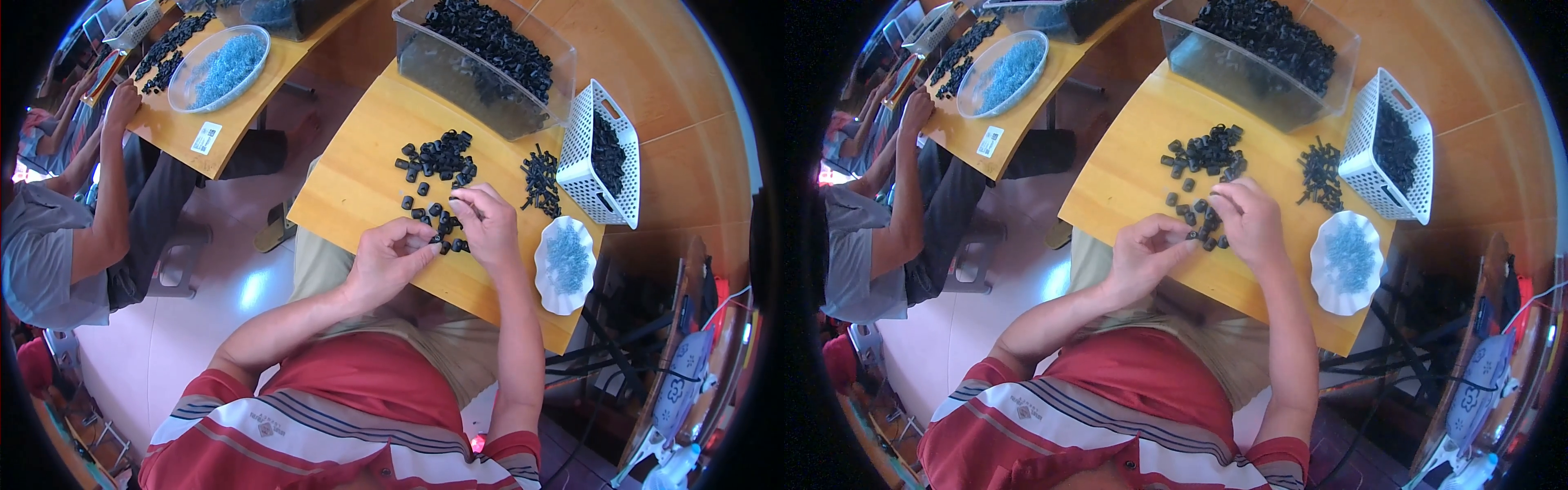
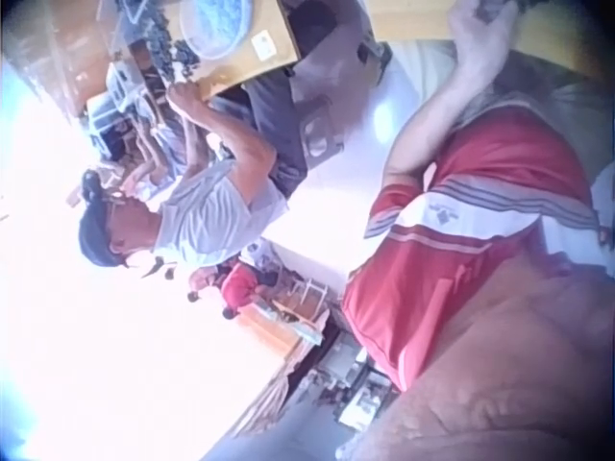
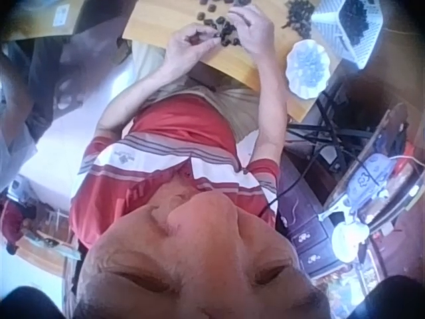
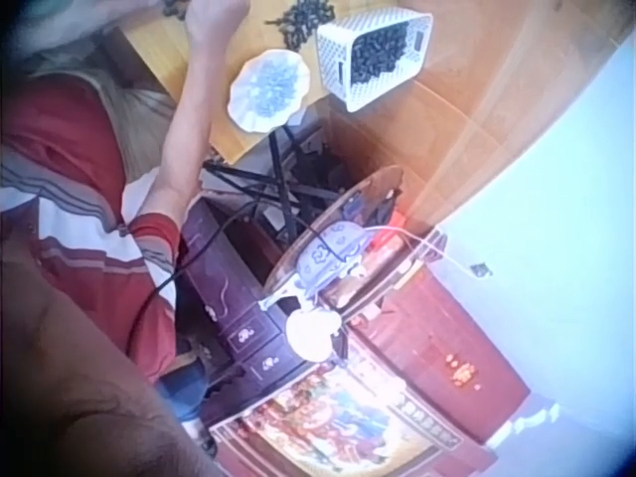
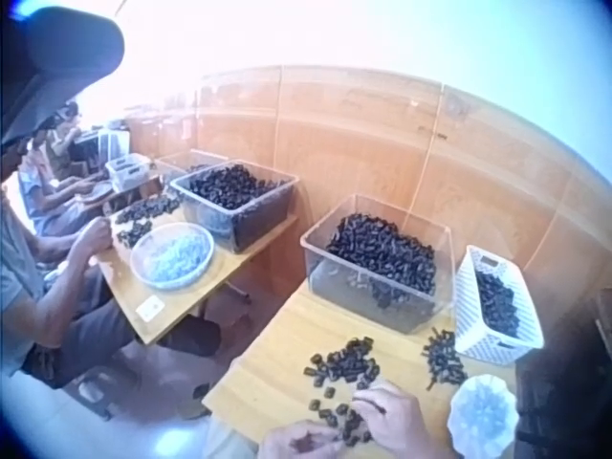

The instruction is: The person assembles small black plastic components by hand, inserting blue beads into them at a workbench.

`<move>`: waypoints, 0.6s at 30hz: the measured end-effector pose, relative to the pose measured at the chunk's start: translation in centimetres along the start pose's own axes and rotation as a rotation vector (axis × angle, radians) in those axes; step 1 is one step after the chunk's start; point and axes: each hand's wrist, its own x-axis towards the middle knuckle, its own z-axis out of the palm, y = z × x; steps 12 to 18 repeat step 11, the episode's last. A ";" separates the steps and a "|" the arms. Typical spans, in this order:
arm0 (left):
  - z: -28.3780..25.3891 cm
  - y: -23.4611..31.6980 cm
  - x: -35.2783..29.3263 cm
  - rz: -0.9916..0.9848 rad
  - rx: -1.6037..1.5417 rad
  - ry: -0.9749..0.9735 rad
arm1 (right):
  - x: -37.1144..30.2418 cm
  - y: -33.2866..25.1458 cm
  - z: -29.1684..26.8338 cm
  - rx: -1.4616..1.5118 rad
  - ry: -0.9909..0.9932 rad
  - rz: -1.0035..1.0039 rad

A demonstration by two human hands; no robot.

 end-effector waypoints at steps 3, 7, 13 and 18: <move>0.0 0.0 0.3 0.031 0.005 0.000 | -1.4 -1.3 -1.1 0.338 -0.125 0.173; 0.3 0.0 0.4 0.065 -0.036 -0.036 | -3.3 -2.4 -1.6 0.579 -0.204 0.224; 0.4 -0.1 0.1 0.056 0.017 -0.050 | -4.0 -2.7 -1.8 0.610 -0.170 0.190; 0.4 -0.1 0.1 0.056 0.017 -0.050 | -4.0 -2.7 -1.8 0.610 -0.170 0.190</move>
